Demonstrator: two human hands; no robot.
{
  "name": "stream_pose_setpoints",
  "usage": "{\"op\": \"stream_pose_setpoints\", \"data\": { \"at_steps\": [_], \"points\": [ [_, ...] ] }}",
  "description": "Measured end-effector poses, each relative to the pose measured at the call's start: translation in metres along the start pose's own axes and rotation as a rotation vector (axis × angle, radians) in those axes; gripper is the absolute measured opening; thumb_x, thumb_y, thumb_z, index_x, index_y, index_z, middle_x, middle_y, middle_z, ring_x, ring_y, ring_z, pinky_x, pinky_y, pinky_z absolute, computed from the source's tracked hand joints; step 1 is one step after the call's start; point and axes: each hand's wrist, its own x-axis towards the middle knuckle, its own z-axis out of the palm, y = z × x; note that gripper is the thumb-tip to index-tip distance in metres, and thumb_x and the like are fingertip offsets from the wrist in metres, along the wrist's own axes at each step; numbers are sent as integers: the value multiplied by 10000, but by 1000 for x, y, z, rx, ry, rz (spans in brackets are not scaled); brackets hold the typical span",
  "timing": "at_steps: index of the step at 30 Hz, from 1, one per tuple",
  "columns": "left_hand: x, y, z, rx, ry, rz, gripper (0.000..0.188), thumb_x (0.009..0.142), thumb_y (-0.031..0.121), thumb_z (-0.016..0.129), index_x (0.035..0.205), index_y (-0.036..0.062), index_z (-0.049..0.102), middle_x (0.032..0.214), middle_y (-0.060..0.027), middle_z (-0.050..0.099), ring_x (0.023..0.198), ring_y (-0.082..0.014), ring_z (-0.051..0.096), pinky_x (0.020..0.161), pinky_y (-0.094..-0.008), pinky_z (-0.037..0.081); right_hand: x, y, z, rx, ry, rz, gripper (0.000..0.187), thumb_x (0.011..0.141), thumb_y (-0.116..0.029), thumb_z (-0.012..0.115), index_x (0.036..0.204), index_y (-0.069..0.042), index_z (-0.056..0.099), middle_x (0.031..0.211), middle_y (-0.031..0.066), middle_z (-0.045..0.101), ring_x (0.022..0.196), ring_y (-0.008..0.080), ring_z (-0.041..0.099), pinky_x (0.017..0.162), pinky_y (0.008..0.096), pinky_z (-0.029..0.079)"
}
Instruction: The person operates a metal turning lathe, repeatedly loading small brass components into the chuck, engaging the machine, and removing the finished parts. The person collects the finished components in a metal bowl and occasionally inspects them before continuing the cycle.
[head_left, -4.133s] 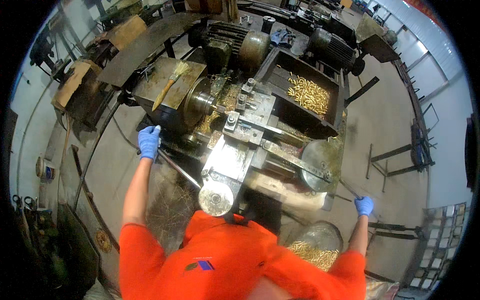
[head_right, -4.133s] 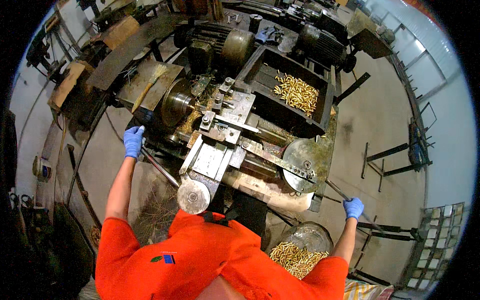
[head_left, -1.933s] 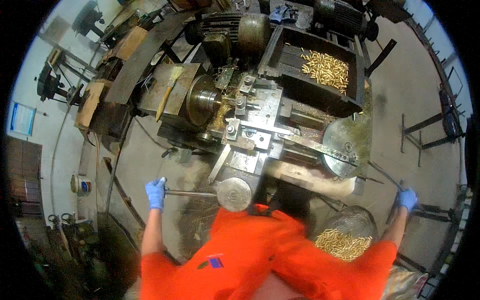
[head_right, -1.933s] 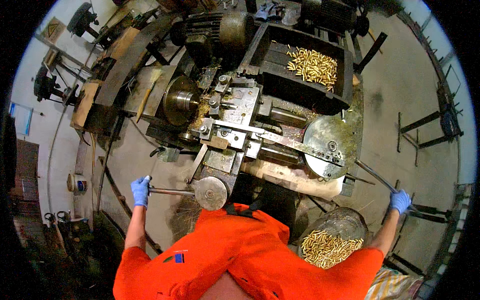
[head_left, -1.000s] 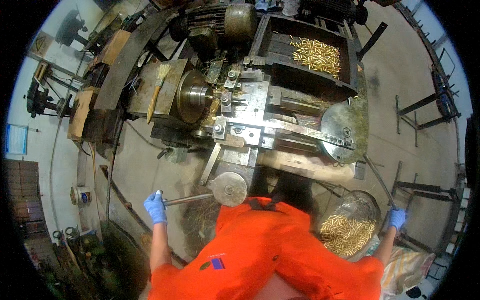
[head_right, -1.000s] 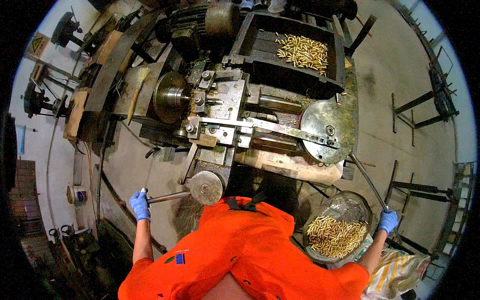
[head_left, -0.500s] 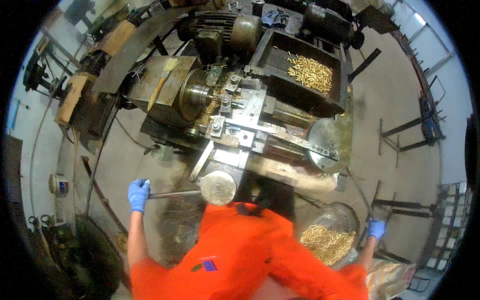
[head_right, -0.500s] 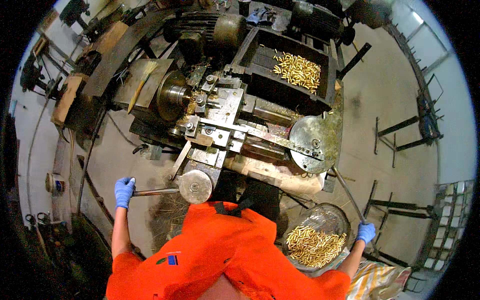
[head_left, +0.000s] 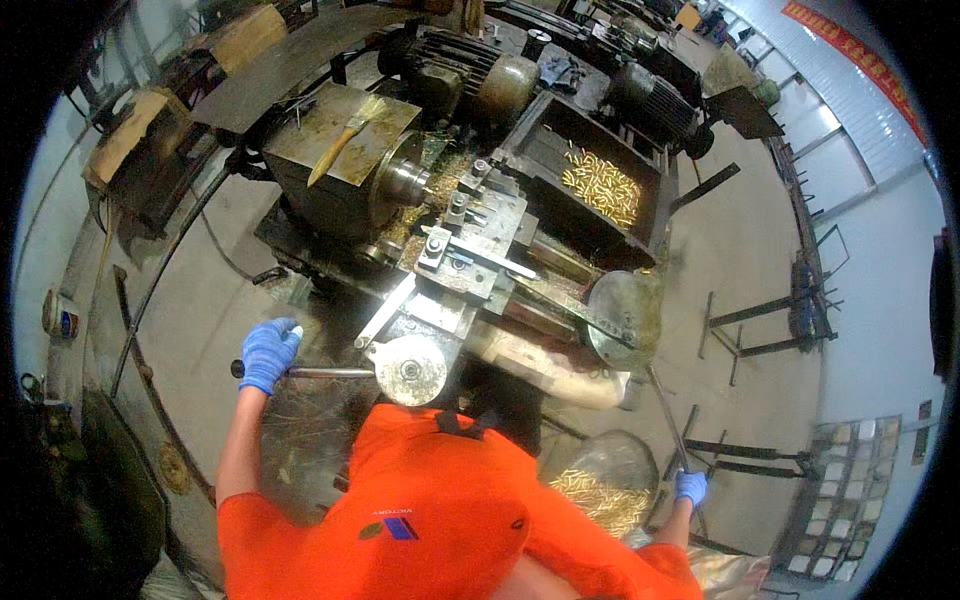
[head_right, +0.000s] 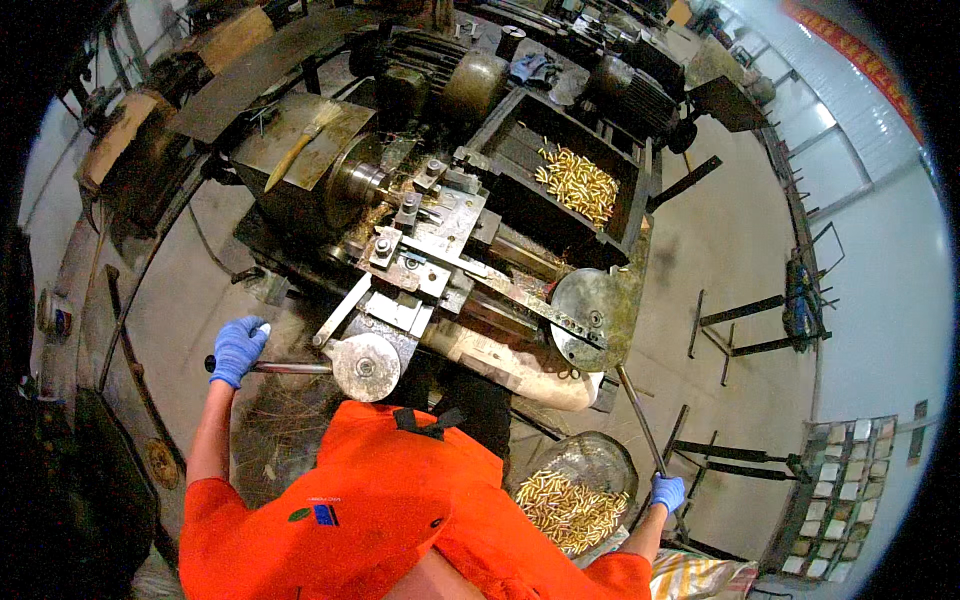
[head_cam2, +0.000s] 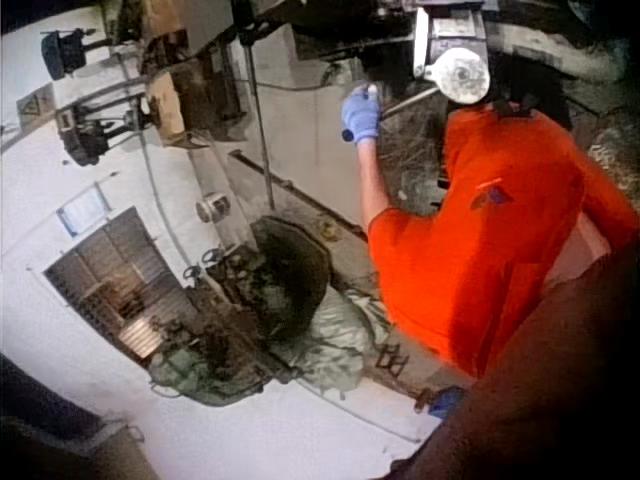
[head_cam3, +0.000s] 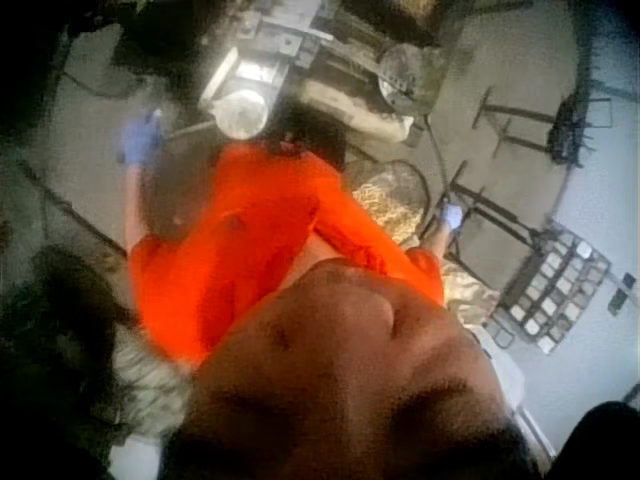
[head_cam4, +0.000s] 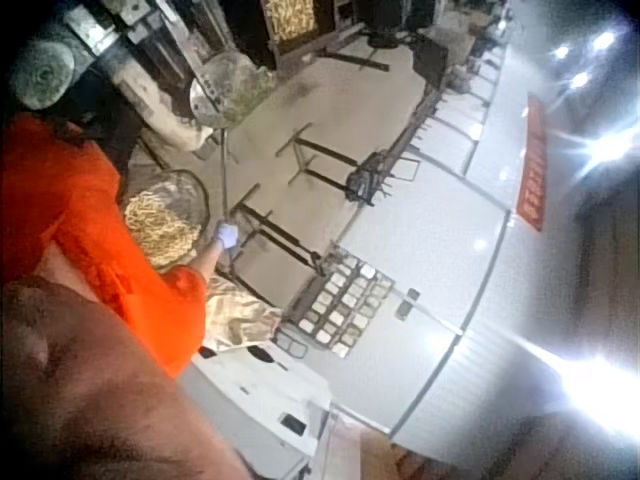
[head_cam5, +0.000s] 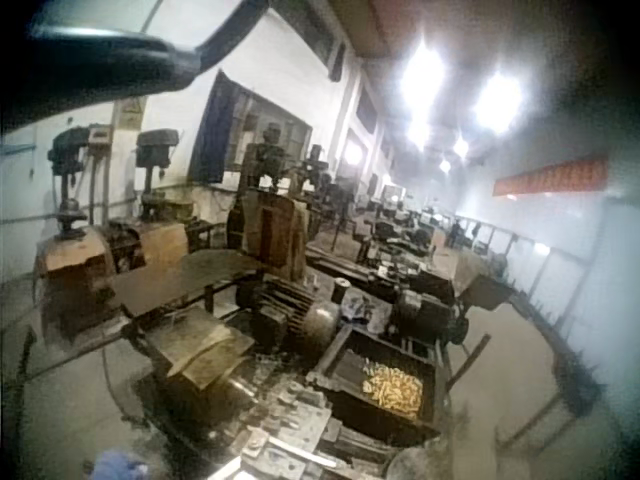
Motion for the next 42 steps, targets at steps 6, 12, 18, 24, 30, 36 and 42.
{"op": "stream_pose_setpoints", "data": {
  "at_steps": [6, 12, 18, 24, 30, 36, 42],
  "points": [
    [1, 7, -6, -23, 4, 39, 281, 794, 313, 610, 911, 66, 676, 884, -161, 649, 826, -320, 616, 757, -389, 484, 1, 10, 3, -45, -54, -43, 545, 701, -484, 625, 908, 20, 634, 970, 231, 628, 937, 339, 610, 840, 386, 472],
    [2, 1, -2, -31, 1, 33, 268, 798, 295, 604, 910, 63, 675, 869, -166, 647, 813, -321, 620, 749, -388, 487, 4, 11, 16, -8, -31, 25, 516, 669, -459, 698, 887, 5, 642, 962, 231, 633, 920, 347, 616, 795, 413, 489],
    [3, -4, 0, -20, 19, 66, 267, 796, 300, 604, 901, 64, 673, 858, -165, 648, 799, -326, 620, 734, -396, 488, -20, -1, -7, 11, -79, 30, 498, 686, -421, 643, 918, 19, 637, 980, 235, 628, 936, 347, 612, 825, 402, 483],
    [1, 0, -1, -35, 78, 117, 247, 798, 312, 596, 866, 86, 668, 821, -157, 643, 778, -326, 609, 718, -419, 477, -11, 16, 15, -4, -50, -1, 532, 672, -428, 646, 925, 40, 626, 980, 244, 624, 923, 352, 615, 813, 401, 487],
    [2, -3, 1, -46, 49, 104, 242, 809, 304, 592, 857, 79, 667, 823, -157, 645, 776, -330, 609, 710, -416, 477, -19, 14, 13, 1, -68, 29, 536, 668, -434, 646, 920, 40, 631, 999, 246, 618, 961, 345, 601, 834, 397, 477],
    [-1, 5, -8, -59, 75, 117, 229, 812, 292, 594, 852, 79, 665, 823, -158, 643, 773, -332, 610, 709, -418, 475, -27, 16, 18, 18, -46, 30, 483, 669, -395, 636, 914, 20, 652, 973, 241, 626, 921, 360, 611, 805, 417, 487],
    [0, 1, -4, -80, 71, 113, 230, 817, 297, 588, 859, 83, 661, 808, -157, 642, 768, -330, 607, 705, -424, 471, -20, 26, 37, 22, -85, 35, 510, 668, -420, 662, 894, 37, 635, 956, 244, 629, 921, 350, 613, 800, 403, 489]
  ]
}}
